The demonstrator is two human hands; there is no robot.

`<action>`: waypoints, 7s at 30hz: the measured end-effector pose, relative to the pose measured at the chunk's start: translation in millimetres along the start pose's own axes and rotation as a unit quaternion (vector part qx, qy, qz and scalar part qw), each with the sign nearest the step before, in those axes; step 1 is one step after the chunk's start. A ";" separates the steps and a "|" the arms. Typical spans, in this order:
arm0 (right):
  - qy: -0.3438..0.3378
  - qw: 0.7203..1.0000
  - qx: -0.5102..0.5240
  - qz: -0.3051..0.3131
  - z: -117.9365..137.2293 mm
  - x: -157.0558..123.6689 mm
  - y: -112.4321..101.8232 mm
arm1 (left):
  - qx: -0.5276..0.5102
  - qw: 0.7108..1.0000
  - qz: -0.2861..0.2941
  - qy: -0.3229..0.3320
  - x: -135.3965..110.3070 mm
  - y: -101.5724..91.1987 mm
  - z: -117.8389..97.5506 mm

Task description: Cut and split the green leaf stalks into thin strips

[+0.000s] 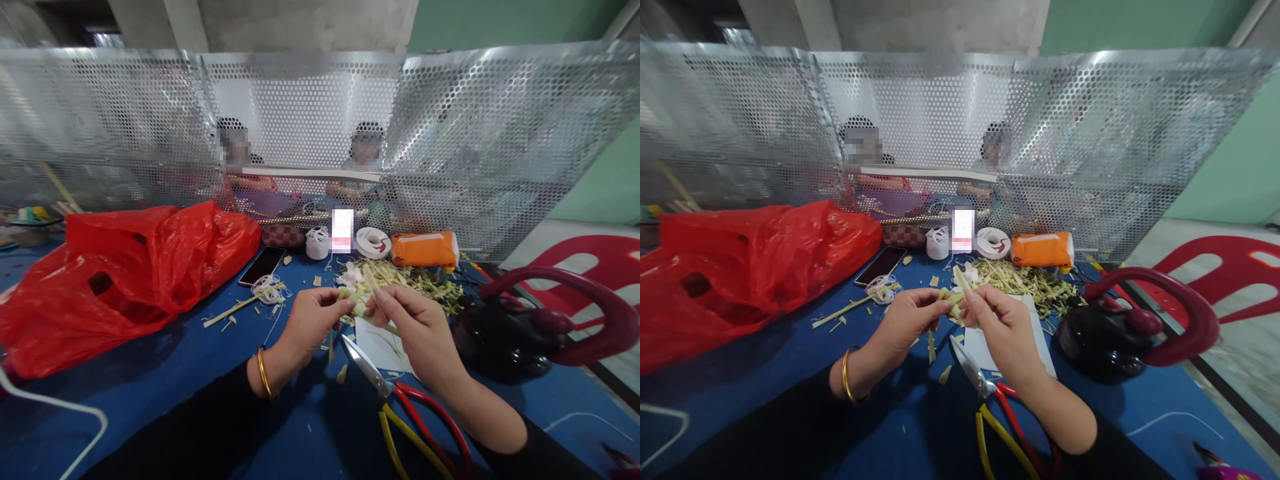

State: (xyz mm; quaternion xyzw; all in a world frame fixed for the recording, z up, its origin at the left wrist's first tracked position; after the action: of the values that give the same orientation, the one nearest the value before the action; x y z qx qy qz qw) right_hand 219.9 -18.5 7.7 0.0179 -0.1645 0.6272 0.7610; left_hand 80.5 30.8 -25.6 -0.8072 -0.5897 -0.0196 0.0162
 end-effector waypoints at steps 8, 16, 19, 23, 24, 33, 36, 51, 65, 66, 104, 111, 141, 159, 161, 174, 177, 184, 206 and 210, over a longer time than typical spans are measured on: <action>-0.067 0.982 -0.162 0.067 9.6 3.6 2.3 | 0.028 0.999 -0.011 0.013 4.8 -6.7 3.3; -0.067 0.972 -0.209 0.083 5.6 3.3 8.4 | 0.063 0.998 -0.008 0.027 1.1 -1.9 -5.5; -0.076 0.969 -0.224 0.071 6.2 2.7 9.8 | 0.070 0.997 -0.006 0.034 0.5 -0.8 -5.9; -0.102 0.961 -0.248 0.059 9.0 1.1 10.4 | 0.069 0.997 -0.014 0.036 -0.5 -1.8 -7.1; -0.112 0.958 -0.258 0.055 9.9 0.5 10.2 | 0.069 0.997 -0.014 0.035 -0.6 -2.0 -7.5; -0.233 0.890 -0.392 0.007 19.9 -6.5 15.3 | 0.129 0.990 -0.002 0.056 0.3 -3.5 -8.0; -0.243 0.873 -0.422 -0.009 19.9 -7.7 16.4 | 0.154 0.986 -0.001 0.067 0.0 -3.8 -7.9; -0.273 0.863 -0.424 -0.028 24.1 -14.1 22.2 | 0.188 0.976 -0.006 0.111 -2.2 -1.1 -8.2; -0.182 0.938 -0.295 0.006 16.3 -6.7 11.7 | 0.161 0.981 -0.005 0.106 -7.9 1.9 -14.7; -0.174 0.943 -0.285 -0.002 14.8 -6.2 9.8 | 0.154 0.982 -0.008 0.105 -7.9 1.9 -15.1; -0.122 0.961 -0.245 -0.049 -0.4 -99.9 8.3 | 0.228 0.957 0.005 0.177 -101.8 18.0 -2.4; -0.117 0.959 -0.253 -0.044 -9.9 -100.5 4.6 | 0.236 0.952 0.025 0.196 -99.5 20.0 2.3; -0.080 0.970 -0.228 -0.028 -19.9 -98.4 5.1 | 0.234 0.956 0.047 0.168 -94.5 22.2 8.2; -0.030 0.987 -0.155 -0.010 -26.5 -100.2 6.8 | 0.159 0.982 0.049 0.094 -88.6 17.9 21.3; -0.028 0.988 -0.151 -0.009 -26.5 -99.7 7.2 | 0.153 0.983 0.052 0.086 -89.2 18.1 21.7; -0.157 0.949 -0.271 -0.044 -15.2 -104.0 5.0 | 0.068 0.997 0.018 0.017 -88.5 7.9 21.6; -0.147 0.943 -0.297 -0.034 -10.8 -104.4 3.9 | 0.050 0.999 0.016 -0.002 -90.2 9.3 18.3; 0.051 0.995 -0.056 0.062 -3.0 -83.8 1.9 | 0.051 0.998 0.014 -0.024 -74.1 0.5 2.6; 0.035 0.995 -0.044 0.081 -21.6 6.6 38.9 | -0.089 0.994 0.019 -0.062 4.6 -25.5 25.7; 0.007 0.996 -0.083 0.037 -15.1 6.7 30.9 | -0.094 0.993 0.028 -0.071 2.0 -23.4 23.7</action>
State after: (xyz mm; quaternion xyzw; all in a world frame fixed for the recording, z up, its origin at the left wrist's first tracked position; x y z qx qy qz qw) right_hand 194.7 -2.1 -10.2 -0.0556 -0.2110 0.6390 0.7376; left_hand 59.1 41.1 -49.1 -0.8204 -0.5624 -0.0171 -0.1015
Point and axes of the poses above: each hand's wrist, its own x-axis towards the middle knuckle, its own y-axis out of the palm, z = x × y, the point moved 7 cm from there along x, towards the middle knuckle, and after that the axes turned 6 degrees about y, right-handed, at the moved point
